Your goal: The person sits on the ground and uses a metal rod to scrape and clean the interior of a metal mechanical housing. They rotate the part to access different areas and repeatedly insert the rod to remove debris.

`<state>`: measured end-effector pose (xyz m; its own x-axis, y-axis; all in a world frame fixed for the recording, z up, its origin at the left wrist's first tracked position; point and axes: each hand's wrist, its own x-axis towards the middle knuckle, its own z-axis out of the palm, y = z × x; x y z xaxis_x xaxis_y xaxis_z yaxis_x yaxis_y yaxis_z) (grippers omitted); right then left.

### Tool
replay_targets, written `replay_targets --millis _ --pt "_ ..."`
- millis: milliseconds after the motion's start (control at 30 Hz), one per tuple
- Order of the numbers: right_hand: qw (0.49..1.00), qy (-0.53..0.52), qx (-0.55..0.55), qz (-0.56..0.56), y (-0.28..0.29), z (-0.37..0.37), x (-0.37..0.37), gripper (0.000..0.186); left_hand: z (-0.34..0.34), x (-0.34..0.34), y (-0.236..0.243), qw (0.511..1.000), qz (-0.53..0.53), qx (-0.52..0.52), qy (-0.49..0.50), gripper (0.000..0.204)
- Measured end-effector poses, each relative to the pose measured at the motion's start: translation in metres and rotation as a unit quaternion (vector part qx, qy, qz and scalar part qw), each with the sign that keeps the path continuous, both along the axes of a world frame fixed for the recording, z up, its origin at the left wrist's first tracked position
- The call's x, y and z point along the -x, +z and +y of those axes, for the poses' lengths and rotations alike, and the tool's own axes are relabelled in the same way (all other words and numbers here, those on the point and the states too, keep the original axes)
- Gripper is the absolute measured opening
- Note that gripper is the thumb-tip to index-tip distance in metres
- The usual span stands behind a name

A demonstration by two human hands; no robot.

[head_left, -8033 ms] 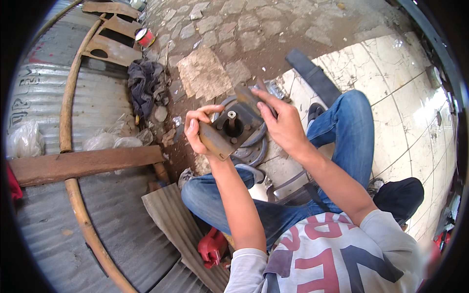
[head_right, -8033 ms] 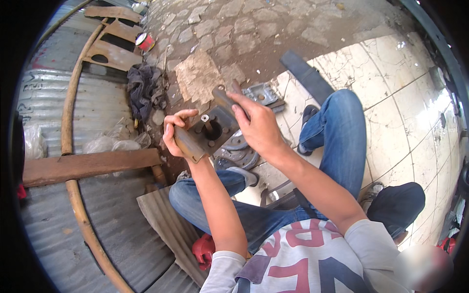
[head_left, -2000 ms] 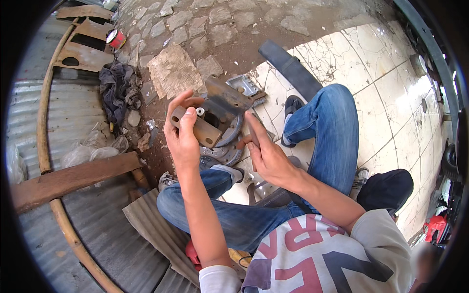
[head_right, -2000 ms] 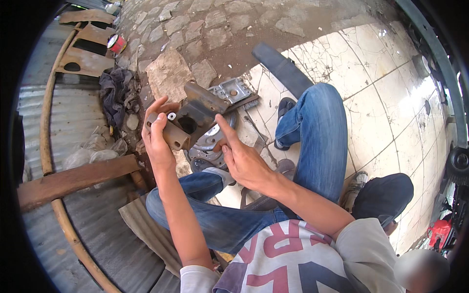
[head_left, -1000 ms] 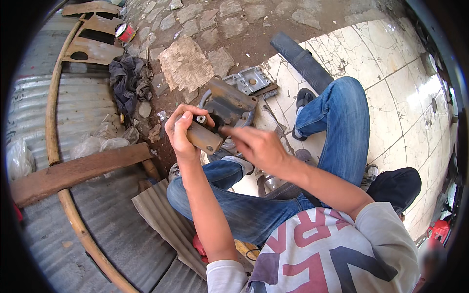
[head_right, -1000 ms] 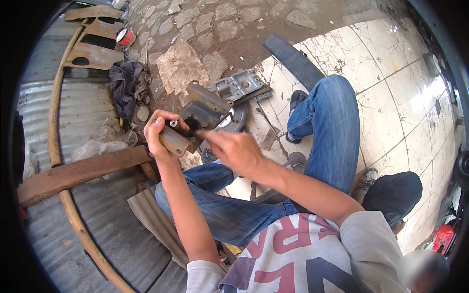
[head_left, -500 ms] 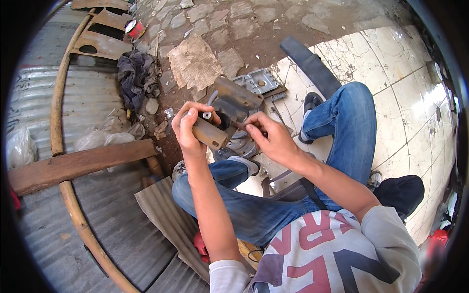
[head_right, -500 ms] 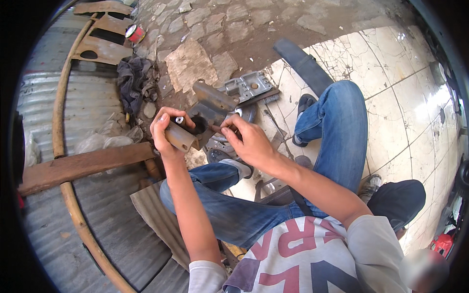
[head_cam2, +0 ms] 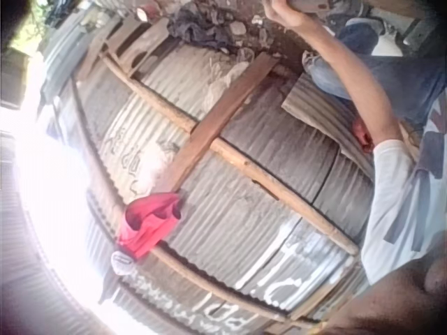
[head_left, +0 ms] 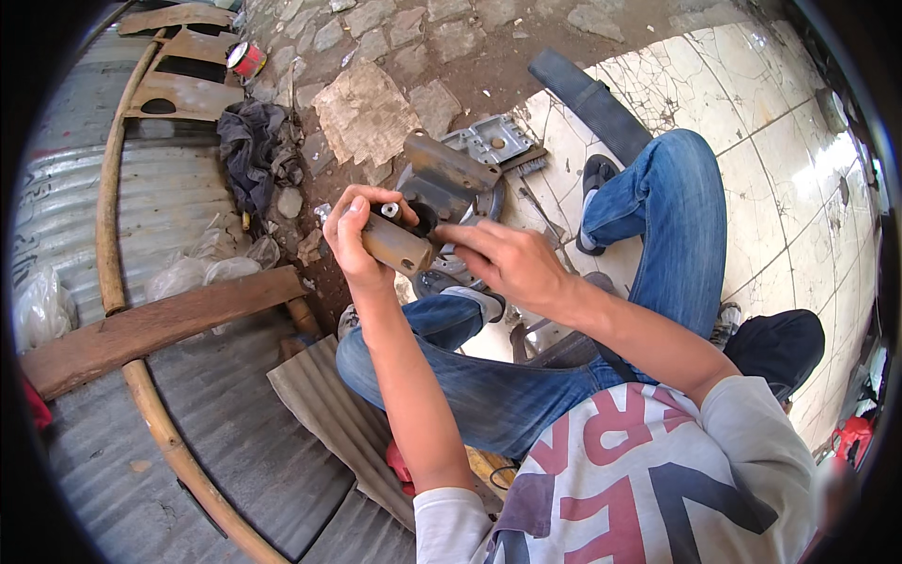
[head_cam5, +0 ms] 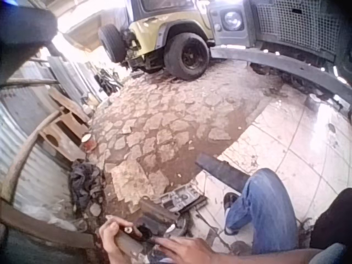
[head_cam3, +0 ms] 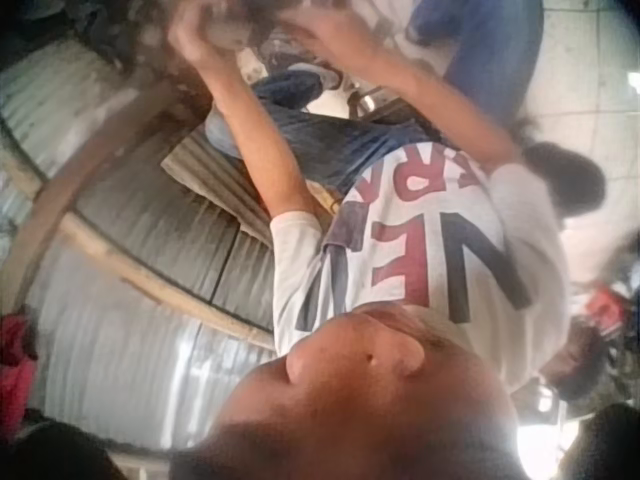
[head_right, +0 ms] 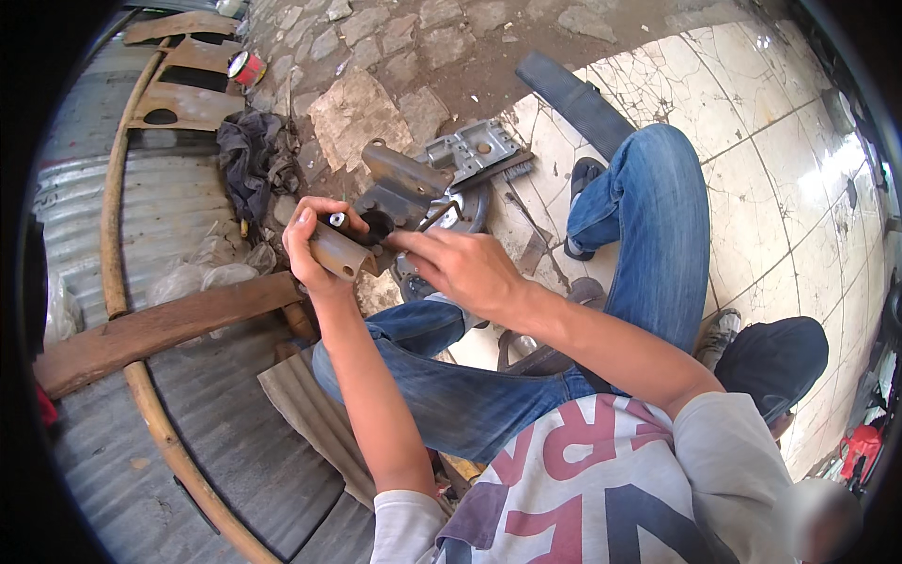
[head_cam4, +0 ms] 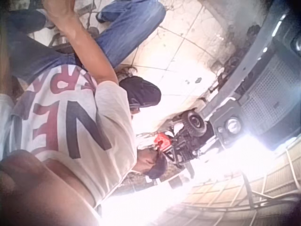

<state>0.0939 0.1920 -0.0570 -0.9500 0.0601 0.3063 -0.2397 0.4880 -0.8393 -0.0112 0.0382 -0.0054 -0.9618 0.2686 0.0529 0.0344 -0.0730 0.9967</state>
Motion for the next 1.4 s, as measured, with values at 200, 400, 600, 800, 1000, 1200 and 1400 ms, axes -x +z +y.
replay_targets --millis 200,400,600,800,1000,1200,1400 --pt "0.999 -0.022 0.043 -0.007 0.003 -0.011 -0.005 0.033 0.0 -0.001 -0.001 1.0 -0.002 -0.023 0.013 0.037" --pt "1.0 0.002 -0.014 -0.014 0.007 -0.011 -0.007 0.037 -0.001 0.0 -0.002 1.0 0.012 -0.012 0.025 0.039" --pt "1.0 -0.013 -0.017 0.015 -0.003 -0.009 -0.002 0.043 0.002 0.0 -0.003 0.999 0.009 -0.024 0.024 0.037" --pt "1.0 0.002 0.004 -0.003 0.001 -0.018 -0.007 0.044 0.003 -0.001 0.0 0.999 -0.01 -0.049 0.016 0.036" --pt "1.0 0.001 -0.003 -0.01 0.001 -0.017 -0.003 0.045 0.004 -0.002 -0.001 0.999 0.002 -0.035 0.029 0.035" --pt "0.999 -0.005 -0.018 -0.026 -0.001 -0.018 -0.001 0.048 0.008 -0.003 -0.001 0.999 0.009 -0.011 0.036 0.037" --pt "0.997 0.02 -0.028 -0.063 0.007 -0.015 0.002 0.044 0.006 -0.002 -0.002 0.999 0.014 -0.019 0.036 0.036"
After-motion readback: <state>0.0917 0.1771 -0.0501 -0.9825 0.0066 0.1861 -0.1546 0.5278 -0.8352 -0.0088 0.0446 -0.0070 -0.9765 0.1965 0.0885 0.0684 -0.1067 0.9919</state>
